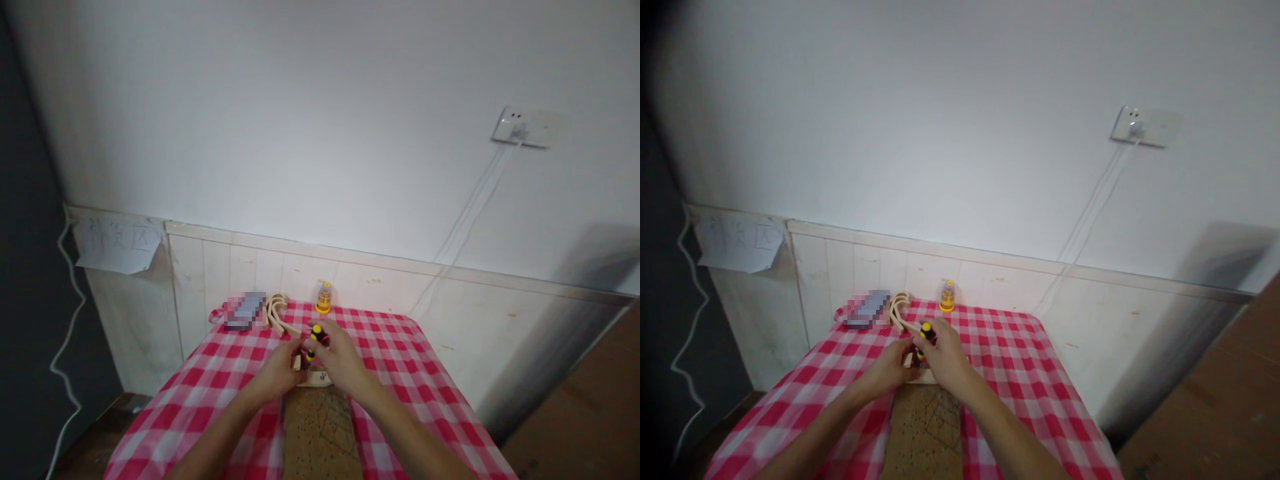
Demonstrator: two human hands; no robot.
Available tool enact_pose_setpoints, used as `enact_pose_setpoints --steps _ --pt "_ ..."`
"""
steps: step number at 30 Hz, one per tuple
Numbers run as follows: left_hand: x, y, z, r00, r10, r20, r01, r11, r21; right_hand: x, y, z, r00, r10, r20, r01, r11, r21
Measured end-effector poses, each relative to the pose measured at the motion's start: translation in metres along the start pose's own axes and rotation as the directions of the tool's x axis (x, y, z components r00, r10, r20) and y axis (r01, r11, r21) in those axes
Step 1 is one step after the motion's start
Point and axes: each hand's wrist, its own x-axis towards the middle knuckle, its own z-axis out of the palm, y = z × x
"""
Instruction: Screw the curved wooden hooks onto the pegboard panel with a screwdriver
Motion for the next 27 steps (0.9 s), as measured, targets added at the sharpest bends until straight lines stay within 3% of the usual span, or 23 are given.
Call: enact_pose_setpoints --steps 4,11,16,20,27 --pt "-0.011 -0.004 0.010 0.996 -0.001 -0.085 -0.001 1.000 -0.030 -0.003 0.003 0.000 1.000 -0.007 -0.010 0.007 1.000 -0.011" --pt "-0.017 -0.005 0.014 0.995 -0.061 -0.083 0.050 0.990 -0.132 -0.015 0.014 0.008 0.993 -0.055 -0.106 0.058 0.998 0.031" --pt "-0.015 -0.011 0.018 0.987 -0.096 -0.125 0.072 0.981 -0.180 -0.020 0.022 0.018 0.974 -0.160 -0.163 0.167 0.986 0.028" --pt "-0.014 -0.015 0.019 0.983 -0.144 -0.116 0.116 0.968 -0.221 -0.025 0.030 0.020 0.984 -0.116 -0.138 0.124 0.991 0.050" --pt "-0.016 -0.014 0.019 0.980 -0.119 -0.162 0.090 0.980 -0.178 -0.035 0.037 0.017 0.993 -0.076 -0.085 0.088 0.983 0.159"
